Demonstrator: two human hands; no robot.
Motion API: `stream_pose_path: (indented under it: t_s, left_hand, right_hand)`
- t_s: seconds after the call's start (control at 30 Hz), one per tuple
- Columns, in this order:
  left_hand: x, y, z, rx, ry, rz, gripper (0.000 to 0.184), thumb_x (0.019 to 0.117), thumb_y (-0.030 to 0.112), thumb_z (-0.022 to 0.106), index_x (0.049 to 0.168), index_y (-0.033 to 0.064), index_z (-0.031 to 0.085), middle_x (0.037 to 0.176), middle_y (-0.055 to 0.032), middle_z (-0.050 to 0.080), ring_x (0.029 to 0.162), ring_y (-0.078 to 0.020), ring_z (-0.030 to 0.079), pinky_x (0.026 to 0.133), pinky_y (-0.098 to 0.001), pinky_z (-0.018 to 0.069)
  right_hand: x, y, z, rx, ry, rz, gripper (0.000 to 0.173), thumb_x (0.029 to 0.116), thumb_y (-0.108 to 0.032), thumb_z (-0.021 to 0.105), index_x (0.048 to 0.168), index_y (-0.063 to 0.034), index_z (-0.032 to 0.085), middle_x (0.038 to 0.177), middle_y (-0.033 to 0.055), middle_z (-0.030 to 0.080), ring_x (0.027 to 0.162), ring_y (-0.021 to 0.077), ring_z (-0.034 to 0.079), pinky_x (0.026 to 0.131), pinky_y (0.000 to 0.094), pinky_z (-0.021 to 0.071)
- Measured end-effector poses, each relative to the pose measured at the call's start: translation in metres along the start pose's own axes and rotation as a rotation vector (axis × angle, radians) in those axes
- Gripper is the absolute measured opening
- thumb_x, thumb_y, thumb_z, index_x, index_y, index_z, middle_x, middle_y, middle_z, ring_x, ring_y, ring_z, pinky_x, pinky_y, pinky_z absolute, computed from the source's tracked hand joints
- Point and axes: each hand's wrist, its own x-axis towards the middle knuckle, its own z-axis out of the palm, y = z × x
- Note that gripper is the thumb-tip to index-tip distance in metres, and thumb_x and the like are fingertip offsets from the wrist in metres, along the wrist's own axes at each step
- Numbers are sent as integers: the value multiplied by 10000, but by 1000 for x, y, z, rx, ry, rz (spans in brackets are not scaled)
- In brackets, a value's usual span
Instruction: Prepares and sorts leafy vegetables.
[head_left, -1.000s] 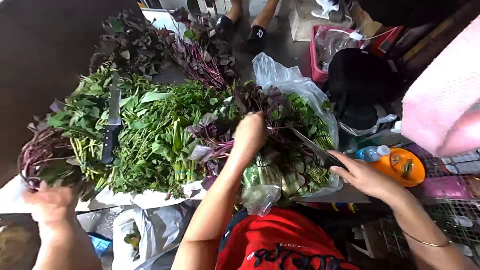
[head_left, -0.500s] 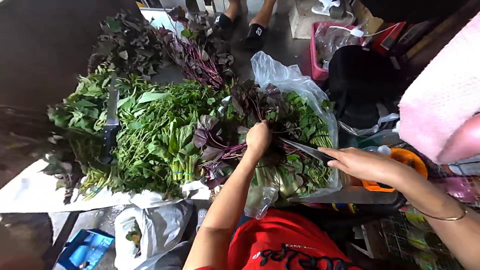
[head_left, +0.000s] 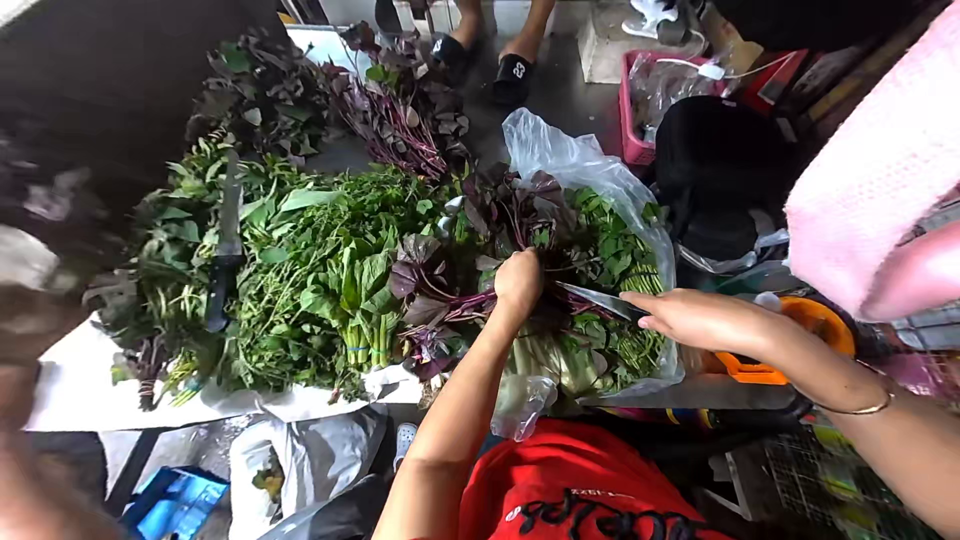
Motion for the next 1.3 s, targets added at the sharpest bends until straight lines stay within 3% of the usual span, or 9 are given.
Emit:
stream_pose_path:
  t_s: [0.1, 0.5, 0.73, 0.83, 0.9, 0.97, 1.07, 1.2, 1.3]
  left_hand:
    - [-9, -8, 6, -40, 60, 48, 251, 968, 221, 662, 1152, 50, 666, 1037, -234, 697, 975, -454, 687, 727, -641, 555]
    - [-5, -9, 10, -13, 44, 46, 231, 971, 214, 657, 1138, 56, 669, 1028, -227, 699, 970, -444, 691, 719, -628, 559]
    - [6, -5, 6, 19, -17, 22, 271, 1001, 238, 616, 1207, 73, 679, 1132, -218, 697, 1064, -429, 678, 818, -639, 548]
    - [2, -9, -5, -34, -19, 52, 281, 997, 240, 638, 1206, 56, 675, 1131, -236, 689, 1061, -450, 670, 819, -657, 535]
    - [5, -13, -23, -105, 13, 75, 347, 991, 303, 648, 1231, 54, 678, 1137, -233, 696, 1070, -443, 673, 859, -670, 527]
    - [0, -13, -56, -190, 107, 166, 407, 997, 374, 646, 1216, 32, 678, 1074, -231, 704, 1023, -426, 685, 872, -661, 528]
    - [-31, -1, -130, -278, 262, 338, 401, 1050, 360, 563, 1223, 10, 657, 1016, -198, 698, 944, -347, 686, 874, -593, 528]
    - [-62, 15, -193, -230, 606, 752, 302, 1028, 203, 430, 1149, 37, 652, 904, -65, 651, 783, -131, 608, 719, -360, 492]
    - [-75, 18, -186, -42, 747, 1135, 263, 1006, 108, 470, 1109, -53, 650, 961, -183, 684, 909, -270, 666, 821, -427, 531]
  right_hand:
    - [-2, 3, 1, -3, -8, 0, 530, 1113, -249, 428, 1608, -106, 306, 1214, 291, 648, 1140, 459, 632, 1001, 601, 467]
    - [-2, -7, 1, -23, -30, 38, 539, 1112, -247, 431, 1616, -116, 293, 1238, 289, 641, 1176, 465, 616, 1019, 600, 458]
    - [-6, -4, 5, 2, -3, 42, 542, 1107, -242, 449, 1618, -139, 300, 1254, 284, 638, 1178, 460, 618, 1015, 605, 463]
    - [-30, 15, 1, 154, 137, -35, 511, 1102, -190, 466, 1591, -91, 358, 1292, 287, 620, 1064, 420, 654, 946, 563, 500]
    - [-32, 29, 5, 235, 284, 0, 497, 1103, -222, 463, 1584, -122, 387, 1356, 266, 603, 1157, 423, 630, 999, 589, 469]
    - [-11, 34, 18, 274, 408, 127, 509, 1100, -242, 473, 1592, -150, 382, 1358, 300, 595, 1233, 487, 587, 1046, 660, 417]
    - [45, 32, 52, 299, 552, 296, 582, 1059, -179, 522, 1612, -180, 340, 1405, 328, 530, 1209, 520, 585, 998, 681, 453]
    - [91, 34, 83, 275, 559, 340, 552, 1024, -245, 598, 1552, -165, 457, 1449, 344, 478, 1253, 539, 543, 1023, 683, 438]
    - [65, 21, 67, 427, 734, 176, 410, 1051, -229, 569, 1427, -67, 597, 1403, 297, 551, 1275, 478, 555, 1074, 644, 418]
